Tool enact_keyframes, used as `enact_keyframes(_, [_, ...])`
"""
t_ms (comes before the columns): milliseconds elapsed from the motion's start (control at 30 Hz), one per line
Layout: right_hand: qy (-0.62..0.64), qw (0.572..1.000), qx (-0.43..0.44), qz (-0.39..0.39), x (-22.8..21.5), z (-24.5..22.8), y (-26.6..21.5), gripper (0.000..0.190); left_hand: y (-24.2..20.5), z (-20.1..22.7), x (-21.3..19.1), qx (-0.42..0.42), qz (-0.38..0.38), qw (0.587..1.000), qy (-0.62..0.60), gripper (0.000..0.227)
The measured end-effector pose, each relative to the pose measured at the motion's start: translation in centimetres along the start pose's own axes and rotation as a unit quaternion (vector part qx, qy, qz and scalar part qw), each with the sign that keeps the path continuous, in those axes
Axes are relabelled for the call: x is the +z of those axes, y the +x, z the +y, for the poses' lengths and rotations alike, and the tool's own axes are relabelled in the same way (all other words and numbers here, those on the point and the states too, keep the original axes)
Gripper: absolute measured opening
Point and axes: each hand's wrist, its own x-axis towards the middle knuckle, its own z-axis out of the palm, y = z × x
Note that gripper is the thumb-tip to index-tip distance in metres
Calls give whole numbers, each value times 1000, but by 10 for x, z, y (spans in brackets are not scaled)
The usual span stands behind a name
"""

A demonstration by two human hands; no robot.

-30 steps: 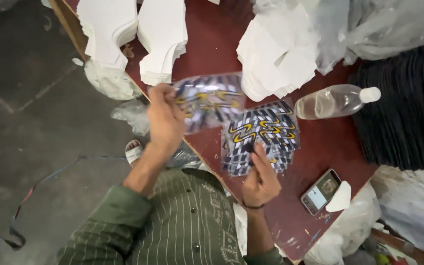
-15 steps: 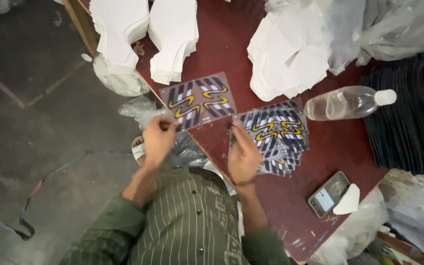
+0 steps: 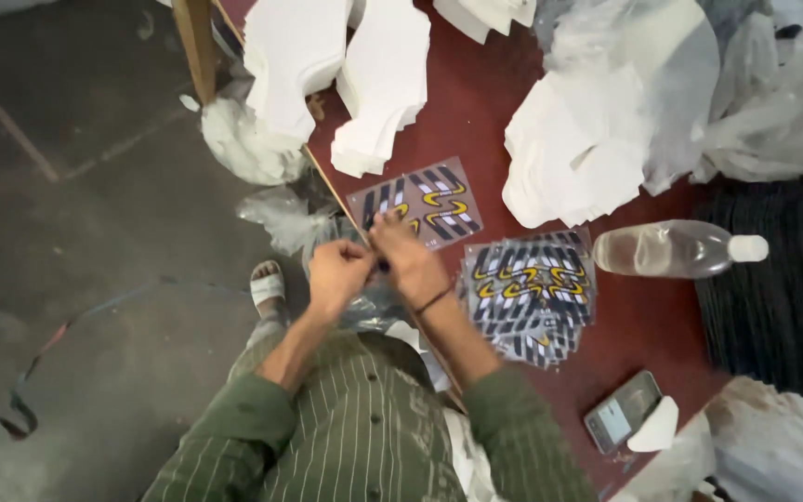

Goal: The person handles and stacks small printed sheets with a yellow and black design on a table. They then pick up and organize a stack of white, cut-out paper shapes, moving them between different locations in the room.

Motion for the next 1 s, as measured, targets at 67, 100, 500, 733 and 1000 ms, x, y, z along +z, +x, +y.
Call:
enact_keyframes(67, [20,972,234,-29,16,105,-18,29,4,-7,1,-5,-21,999,-25,29])
enact_keyframes(100, [41,888,454,-63,21,149,-23,24,-3,-15,4,-13,-40,998,-51,30])
enact_keyframes(500, [-49,977,192,-76,-20,52,40,32,-8,2,-8,-30,-58,994,-91,26])
enact_keyframes(733, [-105,987,120,-32,-39,18,-27,47,13,-35,0,-23,-128,983,-130,26])
enact_keyframes(1000, [-61,917,293,262,-121,-80,-55,42,-57,51,-17,306,95,947,33,3])
